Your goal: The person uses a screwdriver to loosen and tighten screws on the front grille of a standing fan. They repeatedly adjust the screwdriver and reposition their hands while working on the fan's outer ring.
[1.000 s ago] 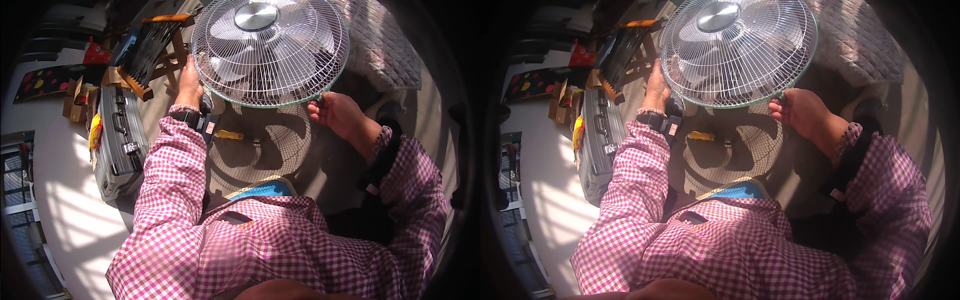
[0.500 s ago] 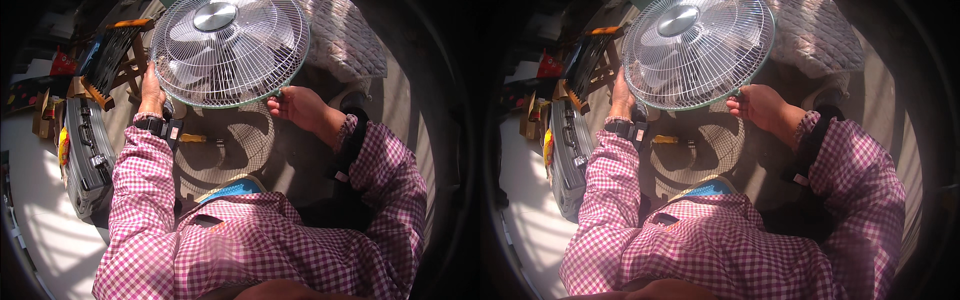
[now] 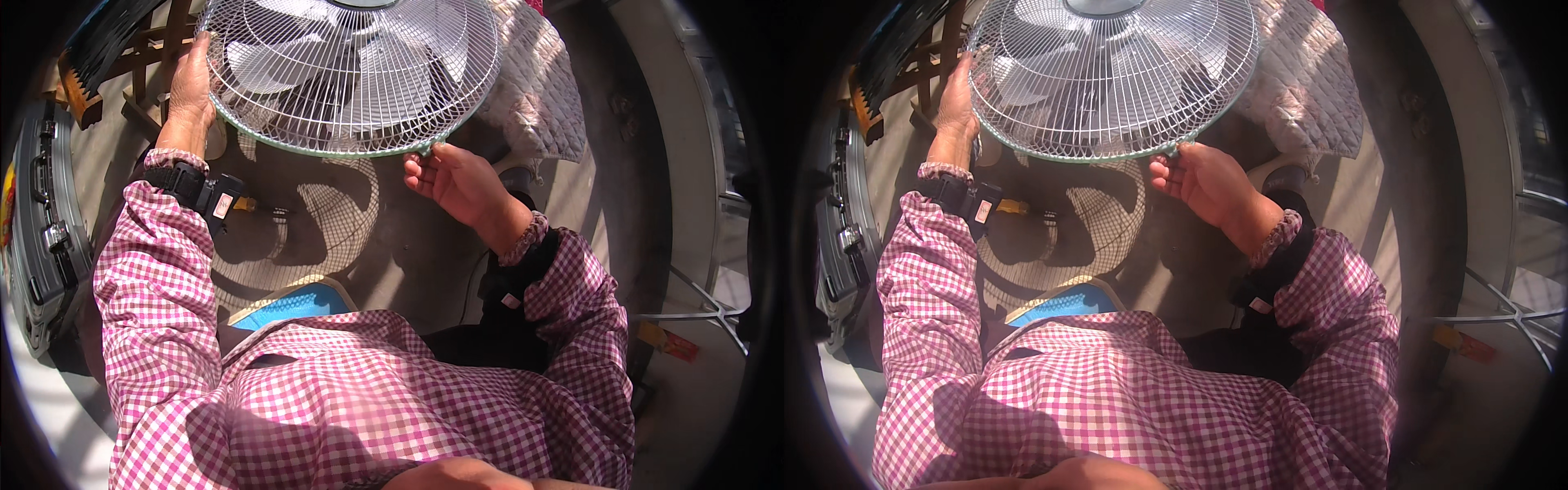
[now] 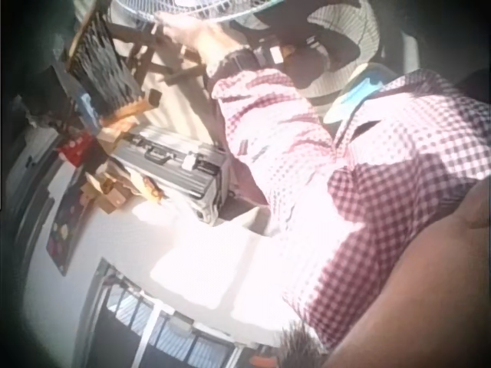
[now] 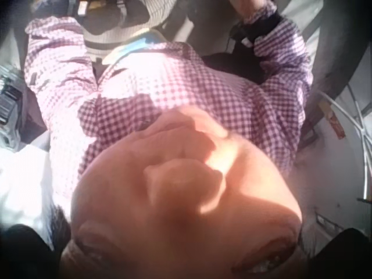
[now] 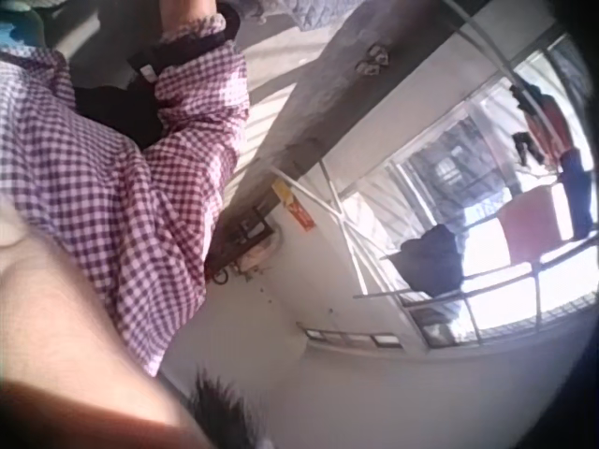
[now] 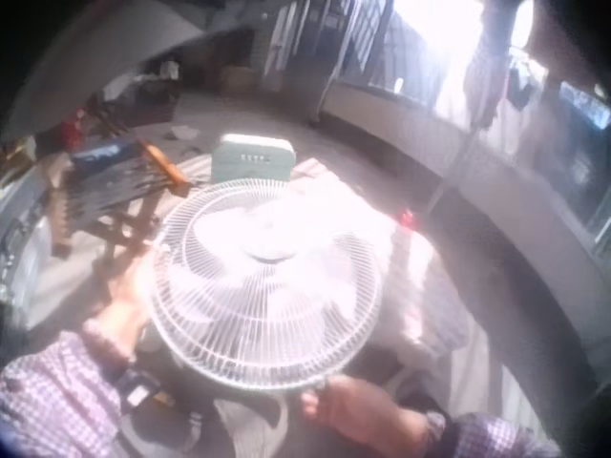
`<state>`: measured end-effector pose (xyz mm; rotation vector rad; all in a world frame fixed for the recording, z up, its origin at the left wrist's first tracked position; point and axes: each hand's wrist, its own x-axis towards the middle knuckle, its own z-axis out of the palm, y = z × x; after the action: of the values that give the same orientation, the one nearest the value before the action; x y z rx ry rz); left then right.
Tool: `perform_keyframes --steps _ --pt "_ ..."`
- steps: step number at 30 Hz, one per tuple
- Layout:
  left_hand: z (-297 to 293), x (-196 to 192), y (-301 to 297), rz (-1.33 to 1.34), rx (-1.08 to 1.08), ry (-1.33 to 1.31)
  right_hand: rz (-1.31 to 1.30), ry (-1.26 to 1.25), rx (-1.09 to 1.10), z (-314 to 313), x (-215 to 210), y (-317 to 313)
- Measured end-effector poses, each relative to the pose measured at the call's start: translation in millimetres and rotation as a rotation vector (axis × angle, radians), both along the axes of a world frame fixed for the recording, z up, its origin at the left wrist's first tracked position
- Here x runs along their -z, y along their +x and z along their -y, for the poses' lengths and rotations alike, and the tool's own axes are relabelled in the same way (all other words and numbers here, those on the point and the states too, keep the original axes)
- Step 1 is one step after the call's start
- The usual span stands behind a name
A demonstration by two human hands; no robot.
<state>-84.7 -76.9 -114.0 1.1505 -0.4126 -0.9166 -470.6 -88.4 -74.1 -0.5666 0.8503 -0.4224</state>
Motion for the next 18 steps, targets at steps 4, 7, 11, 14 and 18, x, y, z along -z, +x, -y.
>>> perform_keyframes --steps 4,7,11,14,18 --pt "-0.5 4.2 7.2 -0.031 0.103 -0.034 0.004 0.011 0.008 -1.4 2.4 0.0" --pt "1.1 14.8 15.6 0.095 0.024 0.112 -0.015 0.005 -0.002 -1.0 3.4 -0.7" --pt "4.2 29.6 21.9 -0.094 -0.011 -0.02 -0.025 0.0 -0.02 0.8 3.9 -2.6" --pt "3.1 35.9 19.1 -0.198 -0.023 -0.038 -0.058 0.013 0.0 1.4 3.0 -2.7" --pt "2.0 34.5 9.3 -0.221 -0.028 -0.078 -0.029 0.019 -0.012 2.7 2.1 -3.0"
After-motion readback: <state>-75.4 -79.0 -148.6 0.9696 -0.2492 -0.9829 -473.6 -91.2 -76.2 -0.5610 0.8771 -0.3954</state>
